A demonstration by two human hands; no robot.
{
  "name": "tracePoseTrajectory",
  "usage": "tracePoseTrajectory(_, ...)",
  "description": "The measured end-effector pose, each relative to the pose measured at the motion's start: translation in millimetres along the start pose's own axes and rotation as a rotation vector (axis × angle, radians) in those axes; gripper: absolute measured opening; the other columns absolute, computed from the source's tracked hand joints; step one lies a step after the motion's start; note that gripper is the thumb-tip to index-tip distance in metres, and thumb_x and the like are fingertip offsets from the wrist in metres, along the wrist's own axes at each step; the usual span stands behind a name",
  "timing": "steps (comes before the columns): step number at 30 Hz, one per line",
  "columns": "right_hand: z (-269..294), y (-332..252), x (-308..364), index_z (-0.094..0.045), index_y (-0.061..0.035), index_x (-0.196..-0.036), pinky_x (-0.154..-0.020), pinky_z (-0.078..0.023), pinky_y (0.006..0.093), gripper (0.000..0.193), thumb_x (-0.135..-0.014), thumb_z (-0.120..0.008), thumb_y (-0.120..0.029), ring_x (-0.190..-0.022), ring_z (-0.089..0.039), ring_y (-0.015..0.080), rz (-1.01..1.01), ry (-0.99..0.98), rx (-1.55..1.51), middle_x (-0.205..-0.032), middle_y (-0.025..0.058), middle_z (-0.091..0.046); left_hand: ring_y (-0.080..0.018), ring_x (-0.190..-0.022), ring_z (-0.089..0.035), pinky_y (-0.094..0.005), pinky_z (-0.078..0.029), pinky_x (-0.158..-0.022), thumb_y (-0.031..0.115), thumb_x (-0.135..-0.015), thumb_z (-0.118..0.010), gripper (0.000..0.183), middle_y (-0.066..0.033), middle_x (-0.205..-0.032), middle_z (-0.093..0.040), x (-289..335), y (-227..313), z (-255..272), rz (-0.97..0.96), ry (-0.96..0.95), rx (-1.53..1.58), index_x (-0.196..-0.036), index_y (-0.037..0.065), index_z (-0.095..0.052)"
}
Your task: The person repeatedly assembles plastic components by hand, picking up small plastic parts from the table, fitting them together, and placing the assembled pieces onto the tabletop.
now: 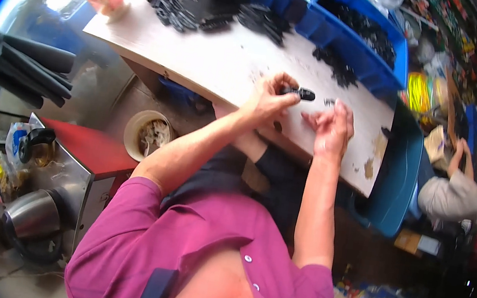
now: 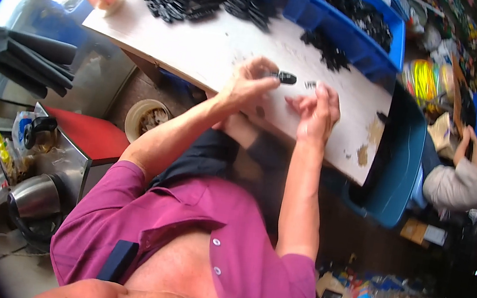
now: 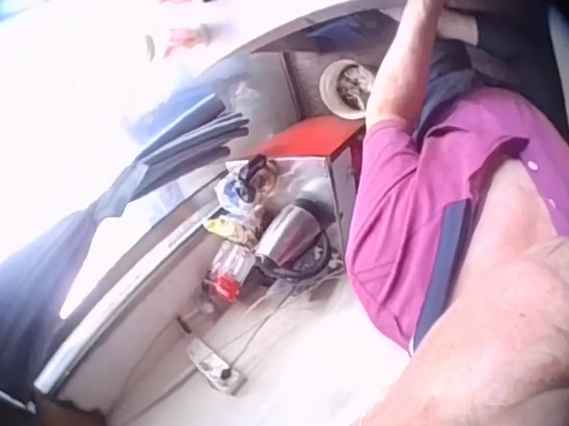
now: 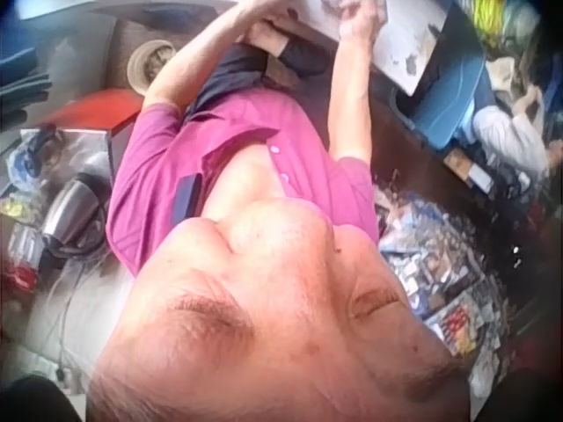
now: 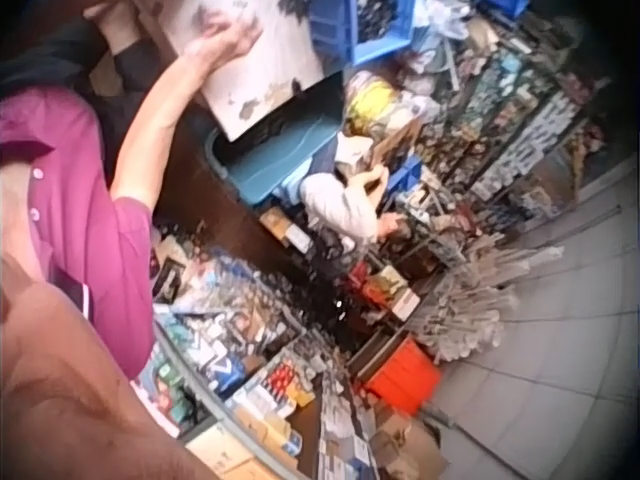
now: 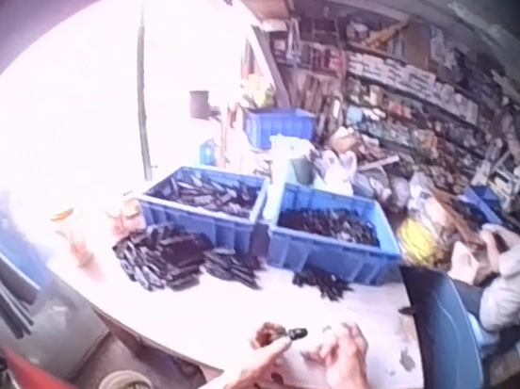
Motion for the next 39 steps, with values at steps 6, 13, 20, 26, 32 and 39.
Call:
tracePoseTrajectory(6,6,11,-2,-0.061,-0.011,-0.098,-0.058,-0.059,0.0369,0.016,-0.088,-0.066,-0.023,-0.061,-0.06,0.0151,0.044,-0.055,-0.01,-0.071,0.0024,-0.059,-0.008,-0.059,-0.06,-0.0206,-0.049,-0.051,0.012,-0.086,-0.07,0.025,-0.0083,-0.084,-0.068,1,-12,-35,0.111,-0.176,0.219,-0.107,0.001,-0.06)
tracePoseTrajectory(13,8,12,7,-0.063,-0.0068,-0.095,-0.057,-0.056,0.0287,0.013,-0.088,-0.069,-0.016,-0.065,-0.061,0.0133,0.011,-0.06,-0.002,-0.083,0.005,-0.065,-0.0093,-0.065,-0.063,-0.0202,-0.051,-0.056,0.01,-0.087,-0.067,0.026,-0.0076,-0.086,-0.067,-7,-33,-44,0.165,-0.178,0.251,-0.109,0.0,-0.059)
tracePoseTrajectory(20,14,21,0,-0.063,-0.0049,-0.094,-0.058,-0.055,0.0278,0.009,-0.089,-0.067,-0.011,-0.07,-0.064,0.0146,0.004,-0.067,-0.022,-0.085,0.0059,-0.066,-0.0127,-0.069,-0.067,-0.0216,-0.054,-0.06,0.012,-0.086,-0.068,0.025,-0.0083,-0.086,-0.067,-10,-34,-43,0.212,-0.161,0.306,-0.106,-0.001,-0.059)
tracePoseTrajectory(26,17,25,-3,-0.065,-0.0052,-0.094,-0.067,-0.052,0.0243,0.009,-0.086,-0.069,-0.008,-0.077,-0.062,0.0103,0.025,-0.076,-0.009,-0.086,0.0025,-0.066,-0.0133,-0.062,-0.066,-0.024,-0.057,-0.056,0.013,-0.087,-0.067,0.014,-0.0081,-0.077,-0.065,-11,-31,-41,0.287,-0.045,0.328,-0.092,0.001,-0.062)
tracePoseTrajectory(32,17,16,1,-0.063,-0.0049,-0.085,-0.056,-0.047,0.0247,0.016,-0.085,-0.072,-0.018,-0.061,-0.056,0.009,-0.069,0.005,0.085,-0.076,0.0013,-0.062,-0.0119,-0.061,-0.064,-0.0226,-0.055,-0.055,0.012,-0.088,-0.063,0.012,-0.0064,-0.073,-0.063,-9,-26,-41,0.197,0.039,0.332,-0.089,0.0,-0.062)
tracePoseTrajectory(39,13,24,6,-0.053,-0.0085,-0.068,-0.043,-0.034,0.023,0.031,-0.087,-0.069,-0.027,-0.047,-0.043,0.0065,-0.018,-0.034,0.277,-0.057,-0.0026,-0.049,-0.0092,-0.054,-0.057,-0.0208,-0.049,-0.052,0.01,-0.088,-0.061,0.008,-0.0063,-0.074,-0.062,-6,-27,-39,0.2,-0.015,0.338,-0.088,0.001,-0.061)
Point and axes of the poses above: each hand's wrist, its own x-axis away from the middle knuckle, its own z-axis out of the back of the hand, y = z × x, the point moved 5 cm from there along -x, towards the middle knuckle
